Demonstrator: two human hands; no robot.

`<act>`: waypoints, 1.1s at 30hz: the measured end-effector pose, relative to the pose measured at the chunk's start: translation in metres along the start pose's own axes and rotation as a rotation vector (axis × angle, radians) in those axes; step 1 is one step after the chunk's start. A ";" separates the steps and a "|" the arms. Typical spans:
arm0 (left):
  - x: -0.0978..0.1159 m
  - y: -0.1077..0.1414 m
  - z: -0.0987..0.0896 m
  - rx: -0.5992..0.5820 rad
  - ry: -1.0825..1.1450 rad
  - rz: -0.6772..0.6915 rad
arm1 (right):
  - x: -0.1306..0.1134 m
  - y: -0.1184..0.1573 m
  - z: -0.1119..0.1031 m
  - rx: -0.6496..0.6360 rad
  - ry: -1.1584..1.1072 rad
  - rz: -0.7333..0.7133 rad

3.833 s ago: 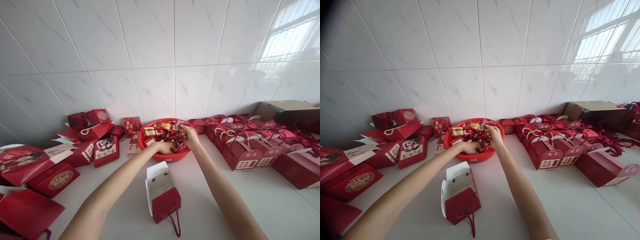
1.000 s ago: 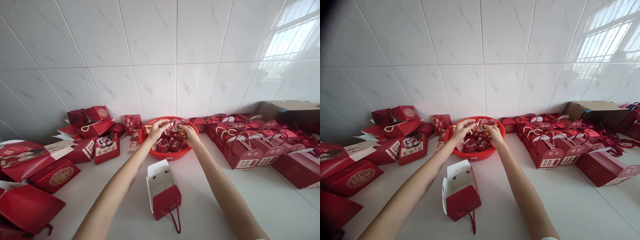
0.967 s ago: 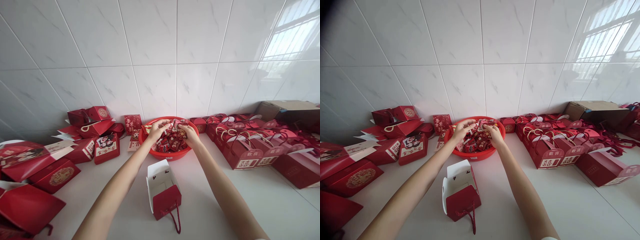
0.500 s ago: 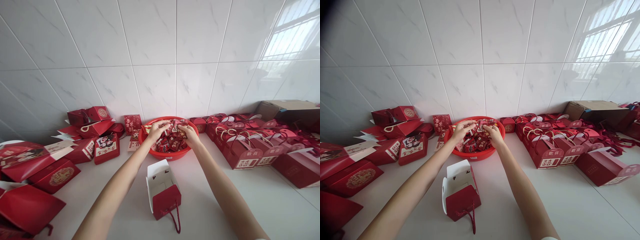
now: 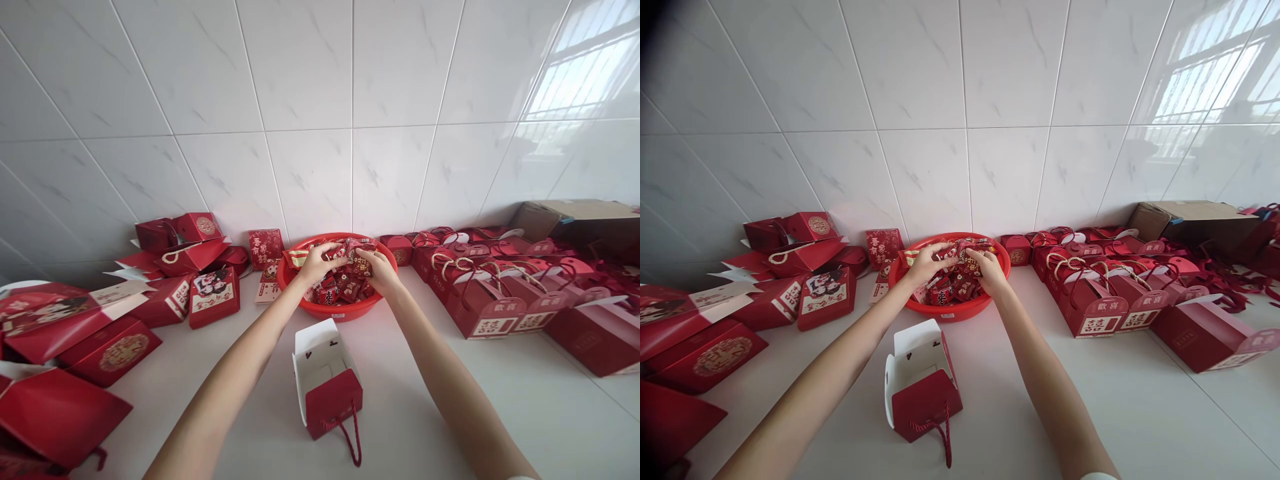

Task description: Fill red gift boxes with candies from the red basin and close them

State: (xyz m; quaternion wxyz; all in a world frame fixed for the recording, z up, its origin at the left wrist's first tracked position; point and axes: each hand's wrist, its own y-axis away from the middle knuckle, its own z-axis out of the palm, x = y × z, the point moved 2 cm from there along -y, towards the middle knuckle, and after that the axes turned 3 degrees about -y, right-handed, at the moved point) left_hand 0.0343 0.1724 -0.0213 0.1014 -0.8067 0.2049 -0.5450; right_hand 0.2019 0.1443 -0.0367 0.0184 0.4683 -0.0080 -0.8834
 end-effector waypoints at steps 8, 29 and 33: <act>-0.002 -0.001 0.003 -0.060 0.086 -0.024 | -0.001 -0.001 0.000 0.055 -0.064 -0.054; -0.018 0.008 0.046 -0.871 -0.578 -0.121 | 0.005 -0.024 -0.024 0.389 -0.268 -0.316; -0.022 0.005 0.058 -0.919 -0.575 -0.159 | 0.004 -0.020 -0.021 0.413 -0.294 -0.293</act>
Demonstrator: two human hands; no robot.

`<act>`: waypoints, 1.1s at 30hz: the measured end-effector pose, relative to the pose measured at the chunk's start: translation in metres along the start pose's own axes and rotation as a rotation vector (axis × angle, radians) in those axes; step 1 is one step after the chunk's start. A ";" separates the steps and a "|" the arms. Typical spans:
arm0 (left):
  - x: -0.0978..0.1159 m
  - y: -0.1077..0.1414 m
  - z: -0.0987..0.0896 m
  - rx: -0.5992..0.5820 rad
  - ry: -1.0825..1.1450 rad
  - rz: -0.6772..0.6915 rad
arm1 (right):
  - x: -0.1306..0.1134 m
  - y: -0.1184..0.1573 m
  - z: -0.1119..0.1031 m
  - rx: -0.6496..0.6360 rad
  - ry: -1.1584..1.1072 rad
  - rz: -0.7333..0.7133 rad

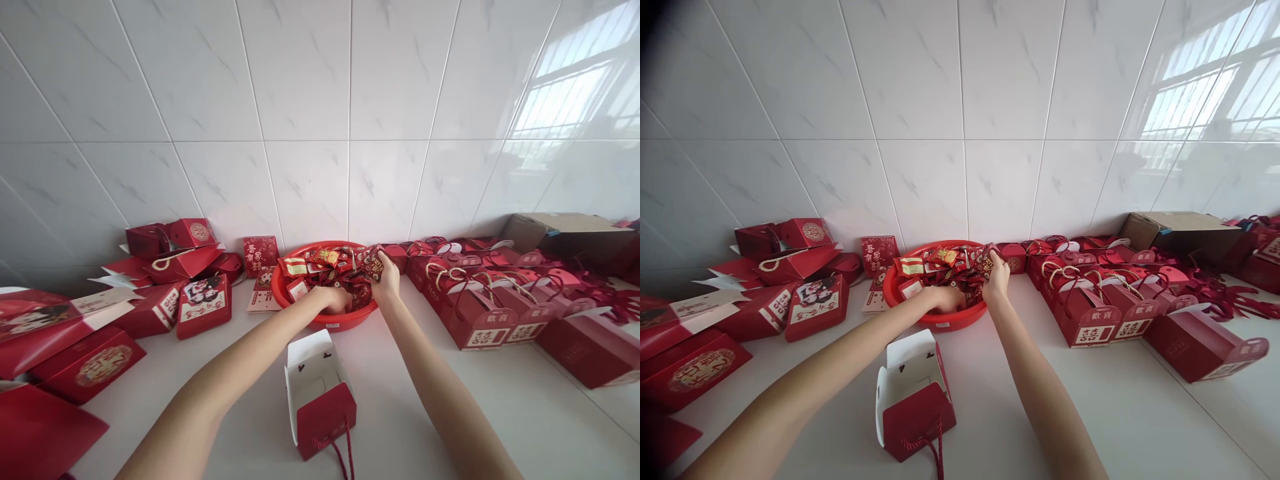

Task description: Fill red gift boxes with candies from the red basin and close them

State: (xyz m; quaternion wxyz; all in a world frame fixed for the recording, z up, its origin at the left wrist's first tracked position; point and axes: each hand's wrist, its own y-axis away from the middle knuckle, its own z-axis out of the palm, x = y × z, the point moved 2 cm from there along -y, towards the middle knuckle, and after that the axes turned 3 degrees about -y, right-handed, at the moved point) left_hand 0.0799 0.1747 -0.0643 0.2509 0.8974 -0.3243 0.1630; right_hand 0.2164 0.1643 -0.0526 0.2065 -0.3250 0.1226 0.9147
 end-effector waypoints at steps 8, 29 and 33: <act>-0.005 0.014 -0.012 -0.025 0.197 0.030 | 0.001 -0.003 -0.001 -0.025 0.047 -0.011; -0.014 0.018 -0.045 0.759 0.770 0.164 | -0.007 0.012 0.008 0.024 -0.016 0.094; -0.010 0.022 -0.045 0.764 0.801 0.202 | -0.011 0.017 0.011 0.018 -0.007 0.124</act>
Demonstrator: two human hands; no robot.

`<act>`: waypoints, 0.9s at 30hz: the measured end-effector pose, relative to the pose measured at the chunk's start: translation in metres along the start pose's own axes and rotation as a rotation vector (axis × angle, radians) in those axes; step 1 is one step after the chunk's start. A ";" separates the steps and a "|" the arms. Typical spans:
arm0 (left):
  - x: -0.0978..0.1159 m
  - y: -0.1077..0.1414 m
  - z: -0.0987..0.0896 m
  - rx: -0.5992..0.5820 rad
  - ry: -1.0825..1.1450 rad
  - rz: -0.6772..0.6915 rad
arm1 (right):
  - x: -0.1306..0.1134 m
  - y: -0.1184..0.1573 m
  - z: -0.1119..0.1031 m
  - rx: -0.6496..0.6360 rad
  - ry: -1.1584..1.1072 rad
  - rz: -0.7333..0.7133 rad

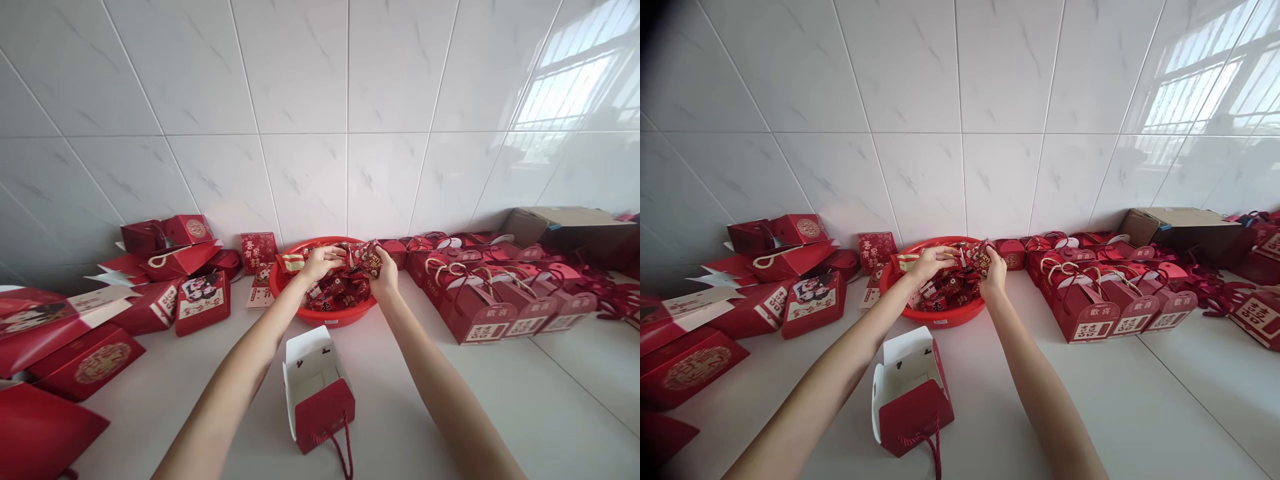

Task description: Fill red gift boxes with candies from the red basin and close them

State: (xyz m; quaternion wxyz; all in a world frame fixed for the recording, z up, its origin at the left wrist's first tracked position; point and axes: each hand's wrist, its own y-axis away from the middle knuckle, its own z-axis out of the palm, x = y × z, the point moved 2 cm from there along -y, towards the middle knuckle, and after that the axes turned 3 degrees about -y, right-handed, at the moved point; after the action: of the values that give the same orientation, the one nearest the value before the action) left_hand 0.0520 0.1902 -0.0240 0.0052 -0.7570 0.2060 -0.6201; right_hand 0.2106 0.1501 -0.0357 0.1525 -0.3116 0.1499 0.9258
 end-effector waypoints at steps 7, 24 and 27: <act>0.011 0.005 -0.001 0.137 0.094 0.063 | -0.003 0.008 0.003 -0.115 0.044 0.017; 0.072 0.130 -0.040 0.171 -0.065 0.003 | -0.022 0.067 0.022 -0.723 0.483 0.167; 0.091 0.142 -0.044 -0.046 -0.254 -0.016 | -0.042 0.086 0.025 -0.900 0.654 0.005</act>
State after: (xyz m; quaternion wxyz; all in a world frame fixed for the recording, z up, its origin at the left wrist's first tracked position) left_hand -0.0199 0.0424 0.0336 0.0090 -0.8310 0.2117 -0.5144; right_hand 0.1965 0.0730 0.0247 -0.0521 -0.6167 -0.2203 0.7540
